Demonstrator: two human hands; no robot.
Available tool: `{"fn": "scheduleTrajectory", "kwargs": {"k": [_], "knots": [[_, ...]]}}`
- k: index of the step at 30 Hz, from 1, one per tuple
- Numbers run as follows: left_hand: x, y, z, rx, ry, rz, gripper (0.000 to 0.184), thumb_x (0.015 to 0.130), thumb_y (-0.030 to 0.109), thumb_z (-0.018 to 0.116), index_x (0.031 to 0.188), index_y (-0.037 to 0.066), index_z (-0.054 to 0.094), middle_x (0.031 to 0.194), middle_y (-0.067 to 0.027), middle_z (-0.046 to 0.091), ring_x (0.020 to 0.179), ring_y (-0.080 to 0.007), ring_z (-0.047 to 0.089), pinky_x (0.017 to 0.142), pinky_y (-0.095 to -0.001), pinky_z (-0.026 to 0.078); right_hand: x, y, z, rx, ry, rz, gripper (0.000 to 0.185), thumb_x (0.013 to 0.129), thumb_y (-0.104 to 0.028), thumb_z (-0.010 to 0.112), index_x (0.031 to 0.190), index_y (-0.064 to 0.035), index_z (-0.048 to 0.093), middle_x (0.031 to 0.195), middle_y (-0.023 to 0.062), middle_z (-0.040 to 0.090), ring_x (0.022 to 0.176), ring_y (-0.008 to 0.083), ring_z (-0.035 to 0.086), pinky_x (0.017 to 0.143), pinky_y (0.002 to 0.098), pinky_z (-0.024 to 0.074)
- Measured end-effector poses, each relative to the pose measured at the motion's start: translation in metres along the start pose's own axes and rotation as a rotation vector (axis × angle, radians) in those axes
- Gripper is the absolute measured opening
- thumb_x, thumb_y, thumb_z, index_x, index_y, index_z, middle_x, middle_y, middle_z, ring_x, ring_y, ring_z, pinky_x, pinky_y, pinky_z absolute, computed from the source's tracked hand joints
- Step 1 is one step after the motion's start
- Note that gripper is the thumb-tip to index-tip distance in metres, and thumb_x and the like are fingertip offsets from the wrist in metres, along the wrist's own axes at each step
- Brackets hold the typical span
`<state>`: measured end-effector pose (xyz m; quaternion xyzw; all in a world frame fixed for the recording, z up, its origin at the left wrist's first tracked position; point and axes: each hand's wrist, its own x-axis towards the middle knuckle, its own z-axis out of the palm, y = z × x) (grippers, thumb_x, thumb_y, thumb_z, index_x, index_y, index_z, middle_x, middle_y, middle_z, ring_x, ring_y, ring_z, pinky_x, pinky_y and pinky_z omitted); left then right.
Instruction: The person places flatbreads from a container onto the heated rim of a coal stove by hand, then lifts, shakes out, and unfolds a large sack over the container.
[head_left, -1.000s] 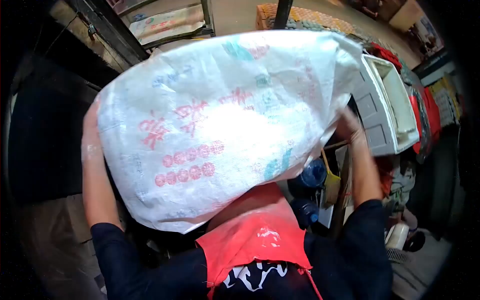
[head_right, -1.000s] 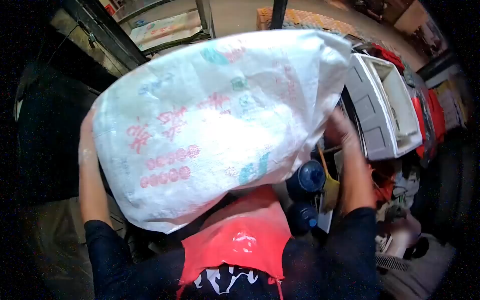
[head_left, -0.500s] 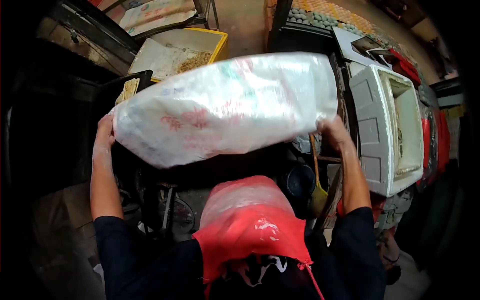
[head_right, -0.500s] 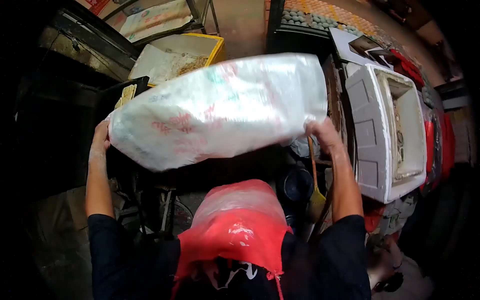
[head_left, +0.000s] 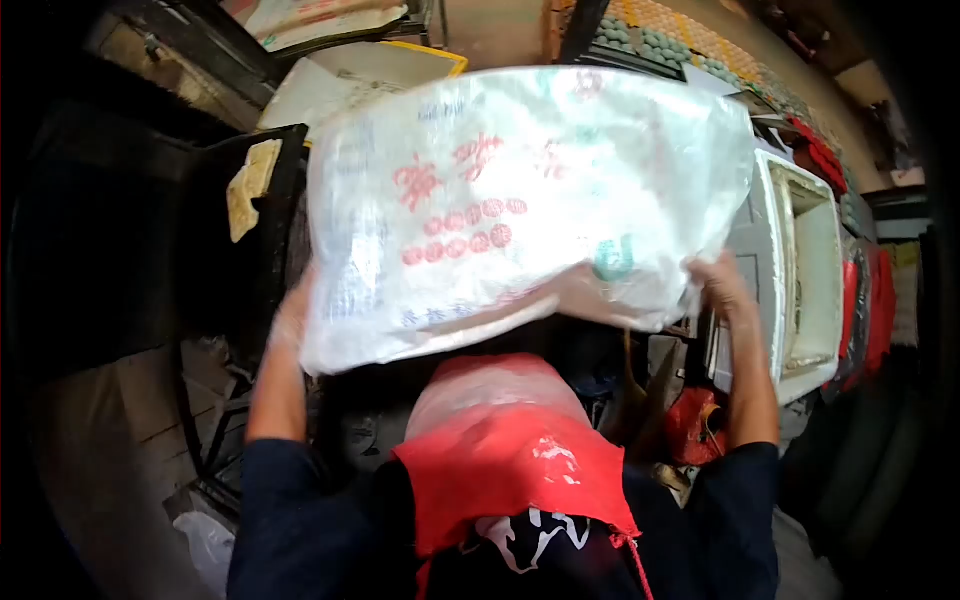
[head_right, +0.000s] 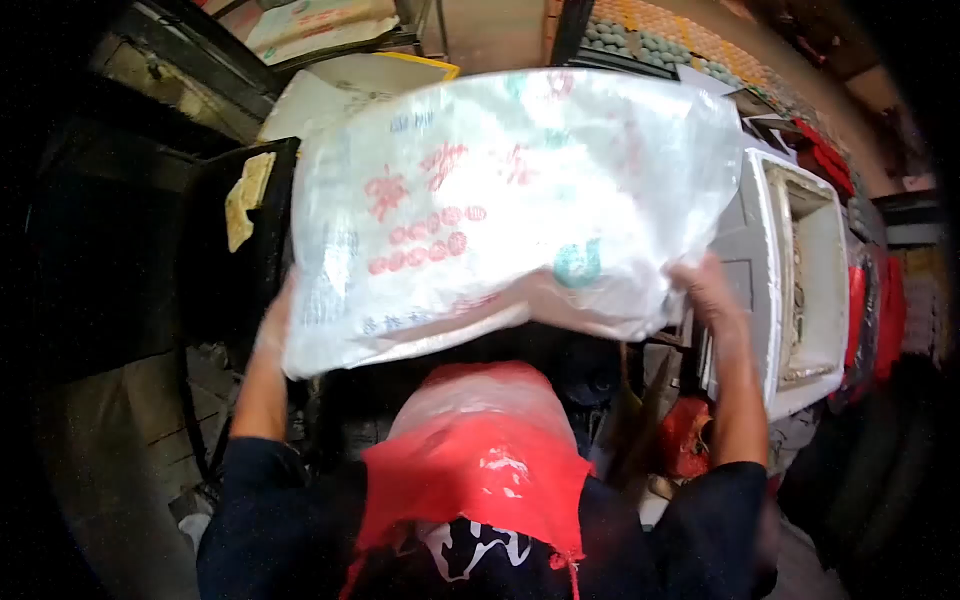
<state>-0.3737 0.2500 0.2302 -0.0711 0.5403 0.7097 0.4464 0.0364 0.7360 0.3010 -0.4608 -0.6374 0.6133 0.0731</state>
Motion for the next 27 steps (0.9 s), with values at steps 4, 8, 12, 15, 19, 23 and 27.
{"fn": "scheduleTrajectory", "kwargs": {"k": [4,8,12,15,19,23,27], "knots": [[-0.025,-0.020,0.013,-0.314,-0.102,-0.467,0.066,0.079,0.031,0.072,0.135,0.005,0.048,0.129,-0.0135,0.057,0.112,-0.0269,0.059,0.098,-0.0407,0.047,-0.008,0.013,0.025,0.063,0.056,0.092,0.048,0.073,0.002,0.063,0.121,0.0040,0.054,0.103,0.0125,0.065,0.089,0.0217,0.063,0.082,0.0334,0.0514],[-0.006,-0.003,-0.026,0.101,-0.196,-0.234,0.058,0.082,0.012,0.062,0.137,0.003,0.045,0.127,-0.0130,0.058,0.109,-0.0230,0.060,0.096,-0.0356,0.048,0.006,0.006,0.018,0.101,0.017,0.047,0.049,0.073,0.005,0.059,0.122,0.0053,0.053,0.105,0.0139,0.066,0.086,0.0200,0.065,0.077,0.0315,0.0536],[-0.003,0.019,-0.082,0.418,-0.142,-0.166,0.052,0.085,-0.002,0.053,0.137,0.001,0.045,0.121,-0.0094,0.061,0.104,-0.0179,0.062,0.090,-0.0287,0.050,0.020,0.008,-0.011,-0.103,0.106,0.088,0.040,0.081,-0.005,0.060,0.119,0.0067,0.055,0.104,0.0122,0.066,0.083,0.0180,0.065,0.076,0.0320,0.0542],[-0.005,0.022,-0.104,0.515,-0.049,-0.160,0.053,0.085,-0.004,0.054,0.137,0.002,0.045,0.122,-0.0109,0.061,0.103,-0.0199,0.063,0.089,-0.0310,0.052,0.028,0.017,-0.014,0.127,0.091,0.032,0.040,0.084,-0.005,0.060,0.123,0.0048,0.055,0.105,0.0135,0.066,0.085,0.0204,0.066,0.076,0.0333,0.0547],[-0.020,0.004,-0.098,0.493,-0.012,-0.155,0.056,0.086,0.002,0.051,0.141,0.003,0.040,0.127,-0.0087,0.057,0.110,-0.0191,0.058,0.095,-0.0296,0.045,0.026,0.025,0.009,0.267,0.067,0.129,0.046,0.085,-0.009,0.063,0.128,0.0013,0.051,0.111,0.0115,0.065,0.092,0.0195,0.064,0.081,0.0335,0.0534],[-0.044,-0.009,-0.084,0.349,0.047,-0.218,0.062,0.085,0.000,0.056,0.144,0.004,0.036,0.129,-0.0138,0.056,0.113,-0.0232,0.057,0.094,-0.0341,0.047,0.018,0.035,0.022,0.186,-0.054,0.106,0.057,0.078,-0.006,0.066,0.131,0.0009,0.048,0.113,0.0107,0.063,0.099,0.0212,0.063,0.089,0.0350,0.0512],[-0.049,0.001,-0.076,0.198,0.087,-0.218,0.065,0.082,-0.001,0.060,0.142,0.002,0.037,0.130,-0.0191,0.054,0.112,-0.0288,0.059,0.093,-0.0383,0.050,0.029,0.013,0.016,0.304,0.022,0.146,0.063,0.078,-0.002,0.065,0.136,0.0014,0.041,0.114,0.0145,0.062,0.096,0.0217,0.064,0.084,0.0341,0.0532]]}}
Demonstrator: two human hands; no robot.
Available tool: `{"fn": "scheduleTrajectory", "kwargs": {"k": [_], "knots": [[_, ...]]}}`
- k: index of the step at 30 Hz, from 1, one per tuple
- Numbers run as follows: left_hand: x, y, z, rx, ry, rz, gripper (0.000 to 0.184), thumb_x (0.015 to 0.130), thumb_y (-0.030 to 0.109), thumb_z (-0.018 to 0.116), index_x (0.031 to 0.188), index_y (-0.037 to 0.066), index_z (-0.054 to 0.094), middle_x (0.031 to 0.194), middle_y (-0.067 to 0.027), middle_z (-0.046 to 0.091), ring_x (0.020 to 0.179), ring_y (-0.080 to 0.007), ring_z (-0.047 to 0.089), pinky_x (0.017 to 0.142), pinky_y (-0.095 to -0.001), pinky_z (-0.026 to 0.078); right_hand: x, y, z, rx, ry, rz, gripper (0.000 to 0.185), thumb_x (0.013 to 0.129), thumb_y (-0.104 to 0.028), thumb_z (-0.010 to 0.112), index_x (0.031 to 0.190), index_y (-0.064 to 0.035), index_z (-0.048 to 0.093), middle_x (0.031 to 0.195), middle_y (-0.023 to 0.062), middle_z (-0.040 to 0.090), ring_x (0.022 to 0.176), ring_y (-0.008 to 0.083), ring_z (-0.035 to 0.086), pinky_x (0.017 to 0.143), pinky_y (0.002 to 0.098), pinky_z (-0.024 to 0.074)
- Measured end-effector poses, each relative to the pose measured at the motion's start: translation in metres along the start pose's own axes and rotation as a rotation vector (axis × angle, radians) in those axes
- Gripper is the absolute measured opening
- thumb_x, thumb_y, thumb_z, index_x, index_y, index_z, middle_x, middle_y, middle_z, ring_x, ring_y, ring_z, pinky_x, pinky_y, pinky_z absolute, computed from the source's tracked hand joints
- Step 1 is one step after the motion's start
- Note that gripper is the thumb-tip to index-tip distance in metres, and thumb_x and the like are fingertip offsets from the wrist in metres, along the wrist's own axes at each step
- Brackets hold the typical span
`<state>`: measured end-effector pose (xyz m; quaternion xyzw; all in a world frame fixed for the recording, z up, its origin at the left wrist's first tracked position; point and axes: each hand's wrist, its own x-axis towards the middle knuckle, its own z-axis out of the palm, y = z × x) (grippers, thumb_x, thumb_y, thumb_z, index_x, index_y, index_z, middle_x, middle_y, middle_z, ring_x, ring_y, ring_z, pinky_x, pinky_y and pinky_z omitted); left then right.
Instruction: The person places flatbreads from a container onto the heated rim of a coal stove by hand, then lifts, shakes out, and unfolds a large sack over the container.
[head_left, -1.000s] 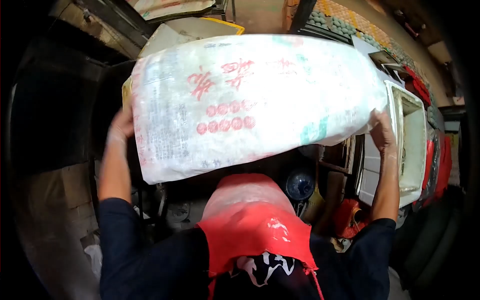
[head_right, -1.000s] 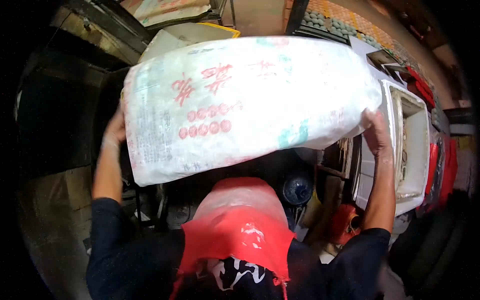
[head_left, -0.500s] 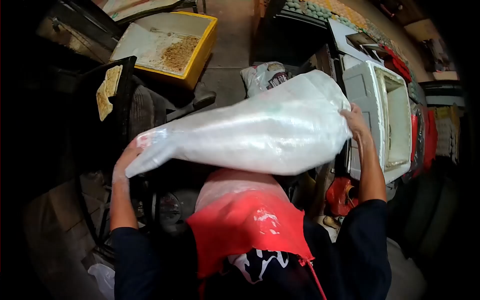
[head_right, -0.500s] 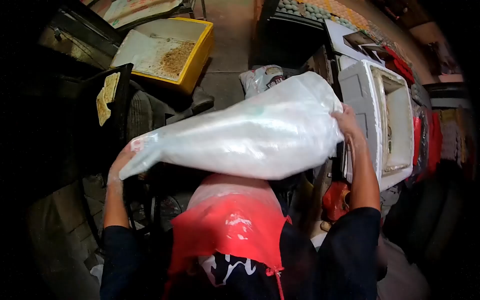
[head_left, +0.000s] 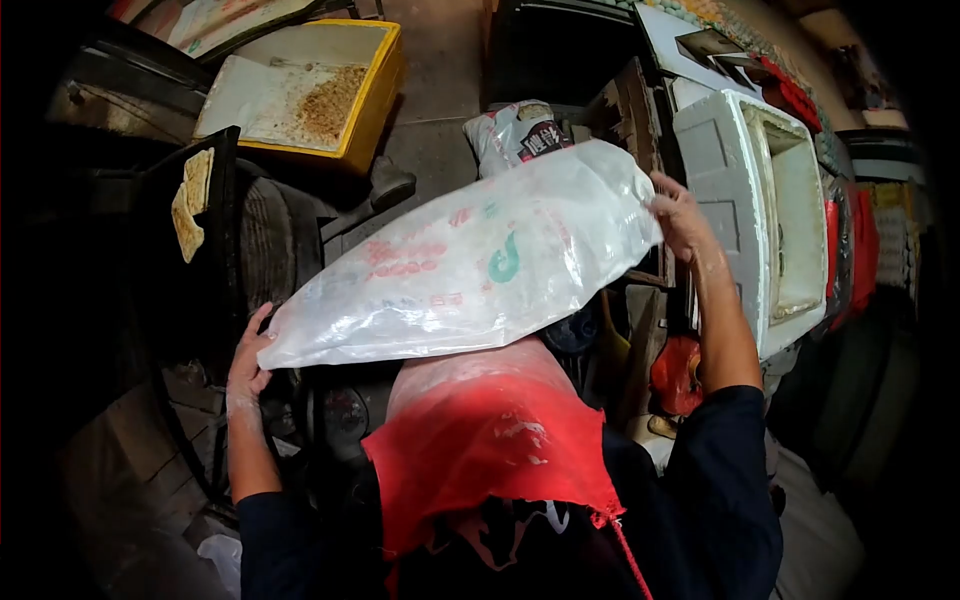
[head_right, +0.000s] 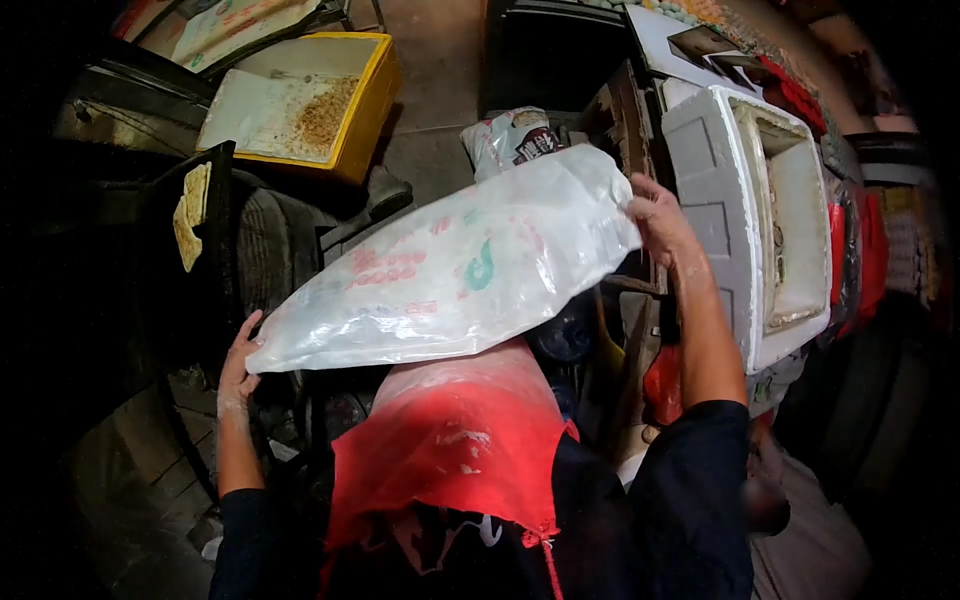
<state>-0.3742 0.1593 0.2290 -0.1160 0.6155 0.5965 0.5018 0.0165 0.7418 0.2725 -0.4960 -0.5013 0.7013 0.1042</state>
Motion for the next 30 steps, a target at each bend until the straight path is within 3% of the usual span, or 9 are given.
{"fn": "scheduleTrajectory", "kwargs": {"k": [4,6,9,13,18,20,22,26,30], "knots": [[0.011,0.007,-0.006,-0.048,-0.100,0.013,0.050,0.084,-0.001,0.057,0.133,-0.003,0.047,0.120,-0.0191,0.060,0.103,-0.0274,0.064,0.090,-0.0366,0.052,0.007,0.028,-0.004,-0.051,-0.210,-0.096,0.076,0.076,-0.010,0.071,0.142,-0.0022,0.035,0.120,0.0180,0.060,0.105,0.0246,0.060,0.088,0.0388,0.0517],[0.011,0.007,0.002,-0.037,-0.059,0.038,0.045,0.085,0.001,0.057,0.129,-0.005,0.049,0.118,-0.0185,0.062,0.100,-0.0262,0.065,0.089,-0.0359,0.053,0.005,0.084,-0.005,-0.297,-0.089,-0.018,0.065,0.078,-0.008,0.070,0.137,-0.0006,0.045,0.121,0.0155,0.061,0.108,0.0234,0.059,0.096,0.0344,0.0460],[0.004,0.001,-0.012,0.012,-0.015,0.025,0.042,0.086,0.002,0.056,0.126,-0.005,0.052,0.118,-0.0183,0.061,0.101,-0.0260,0.064,0.089,-0.0360,0.053,0.019,0.128,-0.018,-0.215,0.081,-0.002,0.038,0.081,-0.007,0.068,0.118,-0.0001,0.061,0.100,0.0076,0.068,0.083,0.0165,0.064,0.078,0.0290,0.0508],[-0.001,0.007,-0.023,0.051,0.012,0.053,0.038,0.085,0.002,0.056,0.123,-0.004,0.055,0.117,-0.0169,0.062,0.102,-0.0260,0.064,0.090,-0.0366,0.052,0.028,0.098,-0.032,-0.287,0.094,-0.124,0.010,0.087,-0.012,0.066,0.091,-0.0026,0.066,0.078,-0.0003,0.063,0.070,0.0100,0.056,0.067,0.0252,0.0465],[-0.006,0.019,-0.017,-0.036,-0.078,0.121,0.038,0.085,0.003,0.055,0.123,-0.003,0.056,0.116,-0.0162,0.063,0.103,-0.0258,0.064,0.091,-0.0370,0.052,0.009,0.030,-0.014,0.191,-0.003,-0.229,0.040,0.089,-0.017,0.067,0.124,-0.0029,0.053,0.116,0.0114,0.061,0.095,0.0218,0.063,0.082,0.0349,0.0538],[-0.006,0.019,-0.007,0.003,0.025,0.105,0.038,0.085,0.004,0.057,0.121,-0.004,0.056,0.117,-0.0151,0.063,0.103,-0.0246,0.063,0.091,-0.0358,0.052,-0.005,0.046,0.001,0.325,-0.137,-0.090,0.041,0.087,-0.012,0.067,0.125,-0.0026,0.054,0.107,0.0086,0.065,0.095,0.0193,0.063,0.083,0.0325,0.0527],[-0.008,0.015,-0.006,0.094,0.022,0.119,0.040,0.084,0.009,0.060,0.122,-0.005,0.056,0.118,-0.0145,0.062,0.103,-0.0238,0.063,0.091,-0.0357,0.051,-0.006,0.095,-0.005,0.074,-0.043,0.179,0.041,0.086,-0.011,0.067,0.125,-0.0035,0.056,0.106,0.0078,0.066,0.095,0.0199,0.064,0.081,0.0341,0.0535],[0.001,-0.005,-0.030,-0.046,0.150,0.078,0.044,0.081,0.012,0.061,0.121,-0.005,0.056,0.116,-0.0162,0.063,0.101,-0.0263,0.063,0.092,-0.0372,0.051,0.017,0.154,-0.012,0.076,0.021,0.122,0.035,0.080,-0.001,0.069,0.115,-0.0010,0.061,0.103,0.0090,0.068,0.093,0.0226,0.066,0.082,0.0375,0.0541],[-0.019,0.012,-0.010,-0.026,0.087,0.123,0.043,0.074,0.000,0.051,0.116,-0.006,0.058,0.108,-0.0180,0.064,0.096,-0.0285,0.065,0.086,-0.0380,0.054,-0.001,0.102,-0.006,0.056,-0.020,0.063,0.038,0.085,-0.011,0.067,0.119,0.0005,0.058,0.096,0.0080,0.067,0.086,0.0170,0.064,0.074,0.0325,0.0537]]}}
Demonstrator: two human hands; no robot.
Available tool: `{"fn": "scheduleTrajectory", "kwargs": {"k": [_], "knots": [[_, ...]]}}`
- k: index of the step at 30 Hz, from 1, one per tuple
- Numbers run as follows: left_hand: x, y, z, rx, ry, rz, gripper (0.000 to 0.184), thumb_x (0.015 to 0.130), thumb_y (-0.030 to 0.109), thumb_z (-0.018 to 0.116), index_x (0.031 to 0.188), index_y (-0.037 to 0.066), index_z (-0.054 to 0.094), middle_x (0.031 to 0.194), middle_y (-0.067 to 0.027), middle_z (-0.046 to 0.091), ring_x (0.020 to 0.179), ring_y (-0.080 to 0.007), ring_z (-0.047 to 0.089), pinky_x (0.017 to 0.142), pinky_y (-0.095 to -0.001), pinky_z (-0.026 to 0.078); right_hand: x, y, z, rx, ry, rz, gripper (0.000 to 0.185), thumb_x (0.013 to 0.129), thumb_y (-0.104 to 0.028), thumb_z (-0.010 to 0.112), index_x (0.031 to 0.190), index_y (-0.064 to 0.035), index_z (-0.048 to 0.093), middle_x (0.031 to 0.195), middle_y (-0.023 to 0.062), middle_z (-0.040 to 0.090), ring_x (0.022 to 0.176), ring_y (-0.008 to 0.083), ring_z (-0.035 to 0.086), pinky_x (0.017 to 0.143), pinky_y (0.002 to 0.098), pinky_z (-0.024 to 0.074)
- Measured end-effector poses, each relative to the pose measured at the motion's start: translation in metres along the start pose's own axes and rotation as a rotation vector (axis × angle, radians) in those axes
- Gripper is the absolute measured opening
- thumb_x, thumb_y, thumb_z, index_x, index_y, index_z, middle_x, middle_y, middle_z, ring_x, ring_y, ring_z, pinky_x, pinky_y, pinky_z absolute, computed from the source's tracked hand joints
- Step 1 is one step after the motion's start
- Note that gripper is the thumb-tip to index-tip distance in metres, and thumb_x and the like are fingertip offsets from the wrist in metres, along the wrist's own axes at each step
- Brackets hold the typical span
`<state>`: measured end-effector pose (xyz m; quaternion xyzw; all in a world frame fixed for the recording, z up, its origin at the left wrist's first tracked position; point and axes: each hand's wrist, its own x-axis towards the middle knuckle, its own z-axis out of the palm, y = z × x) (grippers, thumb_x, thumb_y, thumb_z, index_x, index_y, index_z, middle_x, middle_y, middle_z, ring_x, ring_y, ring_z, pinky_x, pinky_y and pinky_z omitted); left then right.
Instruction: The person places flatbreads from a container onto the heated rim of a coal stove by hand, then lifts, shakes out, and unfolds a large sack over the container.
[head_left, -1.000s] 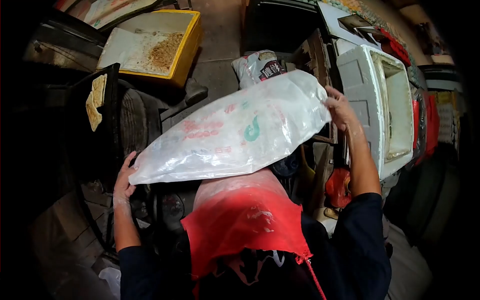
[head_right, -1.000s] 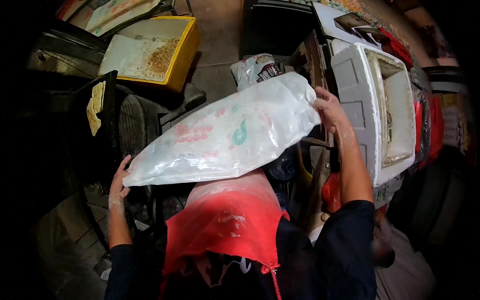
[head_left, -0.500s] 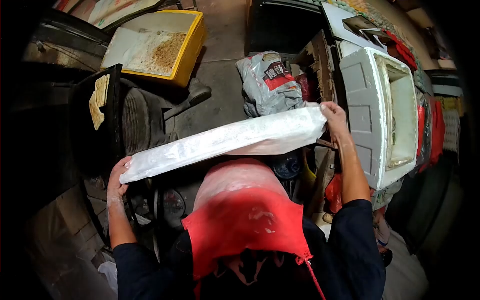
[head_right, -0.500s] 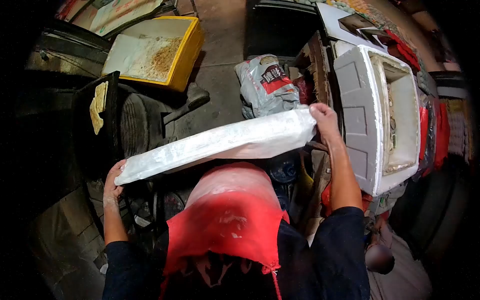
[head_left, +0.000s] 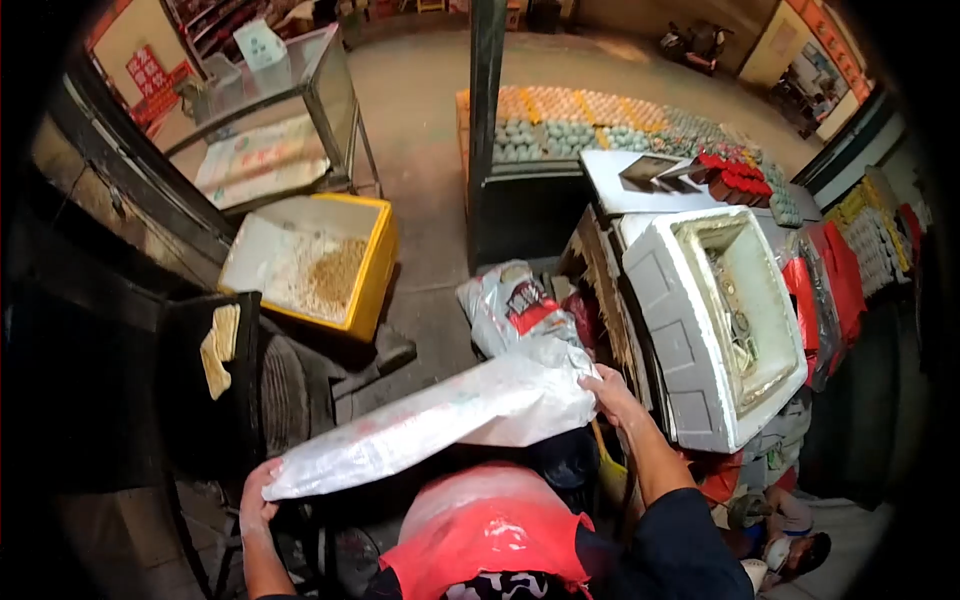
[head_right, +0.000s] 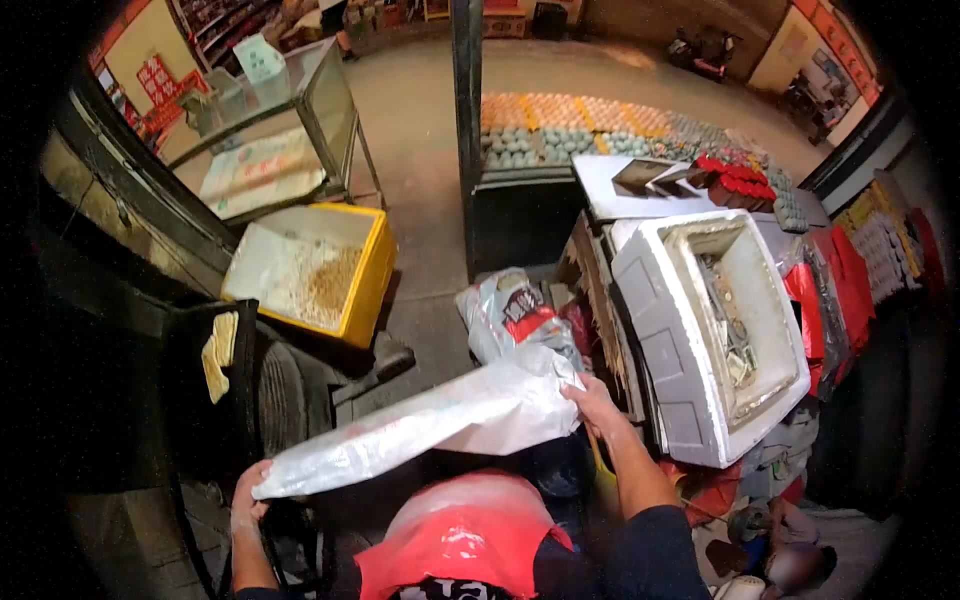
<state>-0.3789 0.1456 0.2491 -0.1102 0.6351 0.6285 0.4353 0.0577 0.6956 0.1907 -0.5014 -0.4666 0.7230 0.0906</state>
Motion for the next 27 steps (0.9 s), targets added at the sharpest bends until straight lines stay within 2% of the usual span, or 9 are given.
{"fn": "scheduleTrajectory", "kwargs": {"k": [3,5,7,10,15,17,21,24,27], "knots": [[-0.002,0.003,0.002,-0.061,-0.028,0.011,0.034,0.078,-0.005,0.049,0.111,-0.007,0.058,0.103,-0.0187,0.065,0.089,-0.0290,0.066,0.080,-0.0380,0.056,-0.044,-0.032,0.025,-0.102,-0.125,0.129,0.039,0.084,-0.020,0.067,0.119,-0.0051,0.057,0.093,0.0041,0.066,0.078,0.0110,0.062,0.064,0.0278,0.0522],[0.005,-0.006,-0.011,-0.066,-0.029,0.007,0.030,0.082,-0.005,0.051,0.111,-0.007,0.058,0.103,-0.0185,0.065,0.088,-0.0291,0.066,0.078,-0.0383,0.056,-0.023,0.033,0.012,0.073,-0.199,0.166,0.037,0.087,-0.014,0.066,0.121,-0.0037,0.055,0.097,0.0053,0.066,0.083,0.0137,0.064,0.071,0.0295,0.0542],[0.011,-0.015,-0.029,-0.070,-0.025,0.027,0.030,0.082,-0.006,0.051,0.111,-0.006,0.058,0.101,-0.0177,0.066,0.086,-0.0286,0.067,0.078,-0.0386,0.056,-0.030,0.036,0.018,0.137,-0.137,0.175,0.034,0.088,-0.007,0.063,0.121,-0.0006,0.057,0.103,0.0073,0.067,0.090,0.0169,0.066,0.079,0.0308,0.0551],[0.005,-0.015,-0.029,-0.089,0.020,0.022,0.028,0.083,-0.005,0.051,0.110,-0.006,0.059,0.100,-0.0172,0.066,0.086,-0.0277,0.067,0.078,-0.0383,0.056,-0.007,0.057,0.003,0.215,-0.225,0.200,0.030,0.087,-0.008,0.066,0.115,0.0017,0.060,0.100,0.0078,0.067,0.087,0.0167,0.066,0.076,0.0301,0.0545],[0.000,-0.005,-0.013,-0.074,0.018,0.060,0.026,0.084,-0.003,0.053,0.109,-0.005,0.060,0.099,-0.0151,0.067,0.087,-0.0251,0.067,0.078,-0.0363,0.056,-0.020,0.024,0.015,0.221,-0.329,0.173,0.030,0.089,-0.011,0.065,0.115,0.0013,0.060,0.103,0.0073,0.068,0.088,0.0177,0.067,0.076,0.0311,0.0558],[0.001,-0.009,-0.015,-0.073,-0.017,0.073,0.026,0.085,-0.001,0.054,0.109,-0.006,0.060,0.100,-0.0151,0.067,0.088,-0.0250,0.067,0.079,-0.0365,0.056,-0.023,0.030,0.015,0.162,-0.345,0.285,0.030,0.088,-0.014,0.066,0.113,0.0005,0.061,0.100,0.0065,0.068,0.085,0.0180,0.067,0.075,0.0313,0.0557],[0.002,-0.012,-0.013,-0.097,-0.018,0.068,0.029,0.083,-0.003,0.050,0.110,-0.007,0.058,0.103,-0.0186,0.066,0.087,-0.0281,0.067,0.078,-0.0378,0.057,-0.020,0.059,0.004,0.074,-0.282,0.386,0.032,0.088,-0.020,0.067,0.118,-0.0115,0.060,0.099,0.0029,0.068,0.083,0.0162,0.067,0.069,0.0376,0.0572],[0.007,-0.020,-0.024,-0.111,-0.017,0.058,0.029,0.082,-0.003,0.051,0.110,-0.007,0.058,0.105,-0.0197,0.065,0.089,-0.0296,0.067,0.079,-0.0383,0.057,-0.026,0.051,0.009,0.046,-0.219,0.400,0.033,0.089,-0.024,0.064,0.120,-0.0127,0.059,0.099,0.0018,0.068,0.084,0.0160,0.067,0.068,0.0373,0.0572],[0.007,-0.018,-0.024,-0.107,-0.025,0.056,0.031,0.081,-0.004,0.051,0.111,-0.007,0.058,0.106,-0.0203,0.064,0.091,-0.0303,0.066,0.081,-0.0390,0.056,-0.026,0.040,0.010,-0.048,-0.211,0.430,0.037,0.092,-0.029,0.060,0.125,-0.0158,0.055,0.109,0.0020,0.065,0.093,0.0179,0.065,0.074,0.0445,0.0557]]}}
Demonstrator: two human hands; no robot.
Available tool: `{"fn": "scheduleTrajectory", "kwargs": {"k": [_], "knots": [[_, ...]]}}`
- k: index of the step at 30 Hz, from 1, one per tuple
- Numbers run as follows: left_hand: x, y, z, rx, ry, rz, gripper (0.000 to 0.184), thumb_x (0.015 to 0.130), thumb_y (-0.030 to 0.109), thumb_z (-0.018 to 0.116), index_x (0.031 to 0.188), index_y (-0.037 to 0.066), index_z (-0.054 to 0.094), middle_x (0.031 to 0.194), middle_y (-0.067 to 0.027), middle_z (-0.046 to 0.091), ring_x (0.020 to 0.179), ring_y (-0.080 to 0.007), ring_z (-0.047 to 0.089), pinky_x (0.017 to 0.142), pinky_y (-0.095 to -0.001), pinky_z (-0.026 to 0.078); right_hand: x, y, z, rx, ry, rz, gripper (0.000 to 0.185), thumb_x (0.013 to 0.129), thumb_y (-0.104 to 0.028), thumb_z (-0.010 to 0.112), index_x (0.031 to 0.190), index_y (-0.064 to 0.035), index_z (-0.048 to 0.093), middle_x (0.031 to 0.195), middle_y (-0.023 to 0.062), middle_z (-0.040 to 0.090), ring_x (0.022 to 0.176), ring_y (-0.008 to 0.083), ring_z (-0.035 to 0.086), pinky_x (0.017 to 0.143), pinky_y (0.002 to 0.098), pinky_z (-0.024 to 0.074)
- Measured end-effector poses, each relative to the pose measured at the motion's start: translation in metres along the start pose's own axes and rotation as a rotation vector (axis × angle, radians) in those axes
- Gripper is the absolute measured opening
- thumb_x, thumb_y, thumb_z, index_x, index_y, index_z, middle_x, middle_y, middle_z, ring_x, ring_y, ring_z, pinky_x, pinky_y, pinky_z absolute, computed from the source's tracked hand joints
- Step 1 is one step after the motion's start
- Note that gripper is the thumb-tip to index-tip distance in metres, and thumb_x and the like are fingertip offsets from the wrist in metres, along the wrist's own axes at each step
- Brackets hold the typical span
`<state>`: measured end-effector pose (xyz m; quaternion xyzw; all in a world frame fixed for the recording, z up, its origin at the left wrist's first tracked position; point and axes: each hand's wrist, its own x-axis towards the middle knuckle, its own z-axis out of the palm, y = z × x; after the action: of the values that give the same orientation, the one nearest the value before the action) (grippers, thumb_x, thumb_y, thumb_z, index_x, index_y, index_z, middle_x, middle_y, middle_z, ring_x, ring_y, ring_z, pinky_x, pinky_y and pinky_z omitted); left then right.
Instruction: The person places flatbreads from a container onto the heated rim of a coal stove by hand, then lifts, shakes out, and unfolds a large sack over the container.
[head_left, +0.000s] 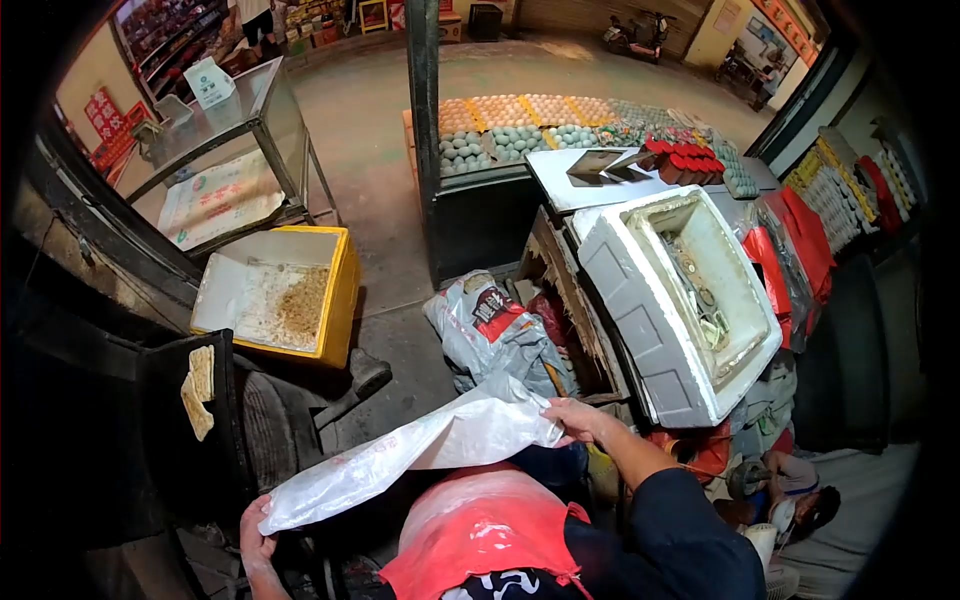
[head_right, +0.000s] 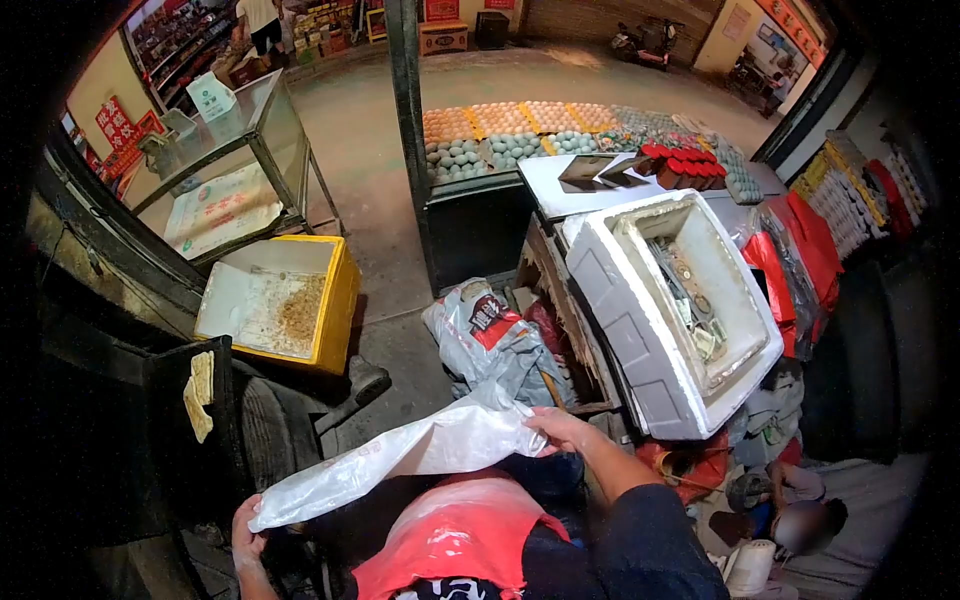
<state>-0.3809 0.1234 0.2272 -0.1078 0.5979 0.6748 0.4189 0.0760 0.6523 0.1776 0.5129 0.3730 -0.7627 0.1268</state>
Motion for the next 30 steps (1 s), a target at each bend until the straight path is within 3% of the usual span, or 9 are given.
{"fn": "scheduleTrajectory", "kwargs": {"k": [3,12,14,15,17,21,24,27,30], "knots": [[0.004,0.003,0.004,0.019,0.011,-0.003,0.032,0.080,-0.005,0.051,0.111,-0.006,0.058,0.106,-0.0206,0.064,0.092,-0.0307,0.066,0.082,-0.0394,0.056,-0.008,-0.014,0.003,-0.033,0.021,0.056,0.041,0.093,-0.032,0.059,0.131,-0.0207,0.049,0.118,0.0020,0.062,0.101,0.0202,0.062,0.079,0.0526,0.0526],[0.006,0.005,0.011,0.055,0.051,-0.025,0.032,0.078,-0.006,0.051,0.109,-0.006,0.058,0.107,-0.0208,0.063,0.092,-0.0315,0.066,0.082,-0.0406,0.055,0.034,0.019,-0.026,0.119,0.038,-0.052,0.027,0.087,-0.015,0.070,0.106,0.0035,0.065,0.098,0.0080,0.069,0.084,0.0178,0.068,0.075,0.0304,0.0565],[0.004,0.006,0.015,0.052,0.044,-0.025,0.034,0.076,-0.008,0.050,0.109,-0.006,0.058,0.108,-0.0207,0.063,0.092,-0.0318,0.065,0.082,-0.0412,0.055,0.031,0.014,-0.024,0.098,0.066,-0.008,0.029,0.084,-0.022,0.075,0.102,-0.0005,0.066,0.090,0.0055,0.069,0.070,0.0143,0.066,0.058,0.0244,0.0539],[0.003,0.007,0.016,0.051,0.044,-0.025,0.034,0.076,-0.008,0.050,0.109,-0.006,0.058,0.108,-0.0207,0.063,0.092,-0.0318,0.065,0.082,-0.0412,0.055,0.032,0.015,-0.024,0.097,0.066,-0.008,0.029,0.084,-0.022,0.075,0.102,-0.0005,0.066,0.090,0.0055,0.069,0.070,0.0143,0.066,0.058,0.0244,0.0539],[0.003,0.007,0.016,0.088,0.017,-0.048,0.034,0.076,-0.007,0.055,0.109,-0.002,0.060,0.106,-0.0162,0.065,0.093,-0.0291,0.065,0.083,-0.0408,0.055,0.033,0.014,-0.023,0.104,0.057,0.006,0.026,0.089,-0.020,0.069,0.105,0.0001,0.066,0.095,0.0051,0.069,0.085,0.0172,0.066,0.076,0.0323,0.0558],[0.001,0.004,0.014,0.127,0.003,-0.071,0.036,0.075,-0.007,0.055,0.111,-0.003,0.059,0.106,-0.0161,0.064,0.093,-0.0292,0.065,0.084,-0.0411,0.054,0.011,-0.004,-0.013,0.007,0.182,0.041,0.027,0.092,-0.026,0.064,0.112,-0.0073,0.064,0.098,0.0022,0.067,0.089,0.0173,0.063,0.078,0.0362,0.0544],[0.003,0.003,0.005,0.234,0.021,-0.110,0.039,0.074,-0.008,0.053,0.112,-0.003,0.059,0.105,-0.0150,0.064,0.093,-0.0289,0.065,0.084,-0.0402,0.054,0.013,-0.011,-0.017,0.148,0.131,-0.082,0.032,0.096,-0.031,0.057,0.123,-0.0137,0.056,0.114,0.0011,0.062,0.100,0.0200,0.060,0.079,0.0421,0.0535],[0.009,-0.002,-0.010,0.352,0.082,-0.178,0.035,0.076,-0.009,0.050,0.109,-0.002,0.061,0.103,-0.0161,0.065,0.089,-0.0275,0.065,0.079,-0.0385,0.055,-0.001,-0.044,-0.006,0.212,0.095,-0.196,0.031,0.097,-0.030,0.056,0.123,-0.0128,0.057,0.113,0.0027,0.063,0.099,0.0210,0.061,0.080,0.0434,0.0540],[0.008,-0.004,-0.020,0.418,0.095,-0.109,0.034,0.076,-0.005,0.050,0.108,0.000,0.061,0.102,-0.0132,0.065,0.088,-0.0269,0.064,0.077,-0.0368,0.054,0.002,-0.069,-0.015,0.382,-0.074,-0.593,0.033,0.095,-0.027,0.058,0.119,-0.0048,0.058,0.112,0.0064,0.066,0.099,0.0194,0.064,0.079,0.0394,0.0560]]}}
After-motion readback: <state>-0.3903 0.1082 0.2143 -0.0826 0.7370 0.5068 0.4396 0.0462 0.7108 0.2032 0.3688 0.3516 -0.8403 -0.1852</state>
